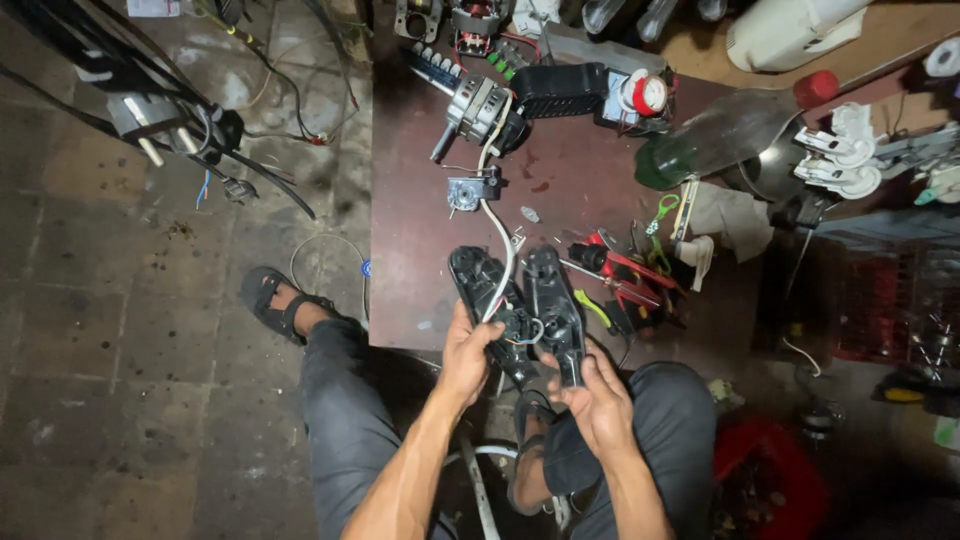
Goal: Reopening and adjusting an electronic hair clipper using pliers and searching for small parts on a workbench.
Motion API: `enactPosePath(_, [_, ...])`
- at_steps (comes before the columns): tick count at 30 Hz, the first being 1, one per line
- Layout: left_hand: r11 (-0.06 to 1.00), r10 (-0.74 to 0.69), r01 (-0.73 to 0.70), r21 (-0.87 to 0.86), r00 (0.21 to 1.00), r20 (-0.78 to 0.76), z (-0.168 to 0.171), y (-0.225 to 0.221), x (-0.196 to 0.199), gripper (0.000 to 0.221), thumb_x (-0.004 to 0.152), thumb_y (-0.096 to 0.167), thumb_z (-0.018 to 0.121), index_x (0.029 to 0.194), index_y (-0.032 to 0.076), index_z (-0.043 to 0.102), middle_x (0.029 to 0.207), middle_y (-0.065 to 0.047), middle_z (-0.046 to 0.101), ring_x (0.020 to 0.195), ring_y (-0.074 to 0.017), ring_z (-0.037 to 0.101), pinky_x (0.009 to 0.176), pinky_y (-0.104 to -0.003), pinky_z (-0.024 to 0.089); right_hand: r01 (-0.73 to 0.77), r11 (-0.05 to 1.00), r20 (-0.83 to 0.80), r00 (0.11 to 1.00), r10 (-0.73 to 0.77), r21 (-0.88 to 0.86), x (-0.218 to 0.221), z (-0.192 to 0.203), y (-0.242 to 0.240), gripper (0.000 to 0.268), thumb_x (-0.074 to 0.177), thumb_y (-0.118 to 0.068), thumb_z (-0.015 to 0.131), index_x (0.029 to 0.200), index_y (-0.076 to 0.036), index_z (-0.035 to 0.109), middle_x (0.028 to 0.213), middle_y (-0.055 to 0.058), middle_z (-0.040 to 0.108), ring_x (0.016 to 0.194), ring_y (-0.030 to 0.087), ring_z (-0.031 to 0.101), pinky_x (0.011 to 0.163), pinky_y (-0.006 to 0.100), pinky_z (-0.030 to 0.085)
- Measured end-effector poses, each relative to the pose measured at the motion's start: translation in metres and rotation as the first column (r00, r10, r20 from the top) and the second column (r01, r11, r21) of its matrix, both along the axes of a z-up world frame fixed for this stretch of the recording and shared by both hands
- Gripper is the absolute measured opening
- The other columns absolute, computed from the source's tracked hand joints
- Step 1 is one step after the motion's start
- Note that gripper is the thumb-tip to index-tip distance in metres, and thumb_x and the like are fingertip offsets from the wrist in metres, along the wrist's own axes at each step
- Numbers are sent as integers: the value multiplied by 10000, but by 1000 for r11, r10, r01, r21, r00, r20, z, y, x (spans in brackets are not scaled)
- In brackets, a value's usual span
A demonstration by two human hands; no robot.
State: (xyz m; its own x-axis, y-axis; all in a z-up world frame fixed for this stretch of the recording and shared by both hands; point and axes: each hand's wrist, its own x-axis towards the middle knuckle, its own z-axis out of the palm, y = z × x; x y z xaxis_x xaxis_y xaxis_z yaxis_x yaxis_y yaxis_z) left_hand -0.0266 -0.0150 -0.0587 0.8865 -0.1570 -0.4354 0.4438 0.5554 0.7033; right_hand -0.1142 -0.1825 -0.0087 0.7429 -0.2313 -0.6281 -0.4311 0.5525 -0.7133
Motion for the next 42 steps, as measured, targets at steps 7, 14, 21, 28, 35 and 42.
enactPosePath(7, [1000,-2,2,-7,1000,-13,-11,-13,-4,504,768,2,584,1262,74,511,1100,-102,649,939,-201,582,864,-353,493,-74,316,44,936,349,-946,17,14,0,392,985,-154,494,1343,4,490,1292,193,474,1207,332,555,1042,413,474])
enactPosePath(14, [986,128,-129,-105,992,-14,6,-17,-5,393,777,-40,623,1147,76,558,957,-119,647,831,-220,620,728,-358,559,56,-408,-214,781,586,-911,53,-7,-17,196,843,-283,712,1008,-180,733,1340,139,535,1192,346,511,936,497,425])
enactPosePath(21, [994,100,-99,-42,995,25,-4,-17,-8,443,776,-14,635,1196,99,550,1008,-86,640,895,-190,594,768,-334,546,-100,-285,-267,717,644,-953,71,14,-7,173,829,-206,705,936,-72,727,1196,142,567,1106,367,559,850,493,489])
enactPosePath(28, [997,71,-68,-48,996,48,-22,-21,-12,453,778,-11,646,1210,88,549,1034,-102,658,919,-205,606,775,-342,547,-347,-139,-367,773,518,-927,66,-61,-49,180,727,-271,809,863,-154,791,1100,80,642,1014,349,658,858,425,536])
enactPosePath(35, [999,43,-41,-36,998,42,-10,-19,-11,516,786,-10,633,1278,104,526,1065,-85,655,932,-180,593,788,-318,532,-482,-12,-451,811,374,-876,72,-45,-38,188,687,-288,838,856,-232,778,1022,-1,724,1012,289,693,866,417,563])
enactPosePath(42, [998,52,-51,-28,997,49,-19,-17,-13,511,776,-6,648,1259,119,534,1039,-70,653,914,-166,596,763,-305,529,-476,50,-442,846,298,-878,71,-30,-26,134,725,-308,816,817,-252,736,930,-23,724,967,268,705,834,416,564])
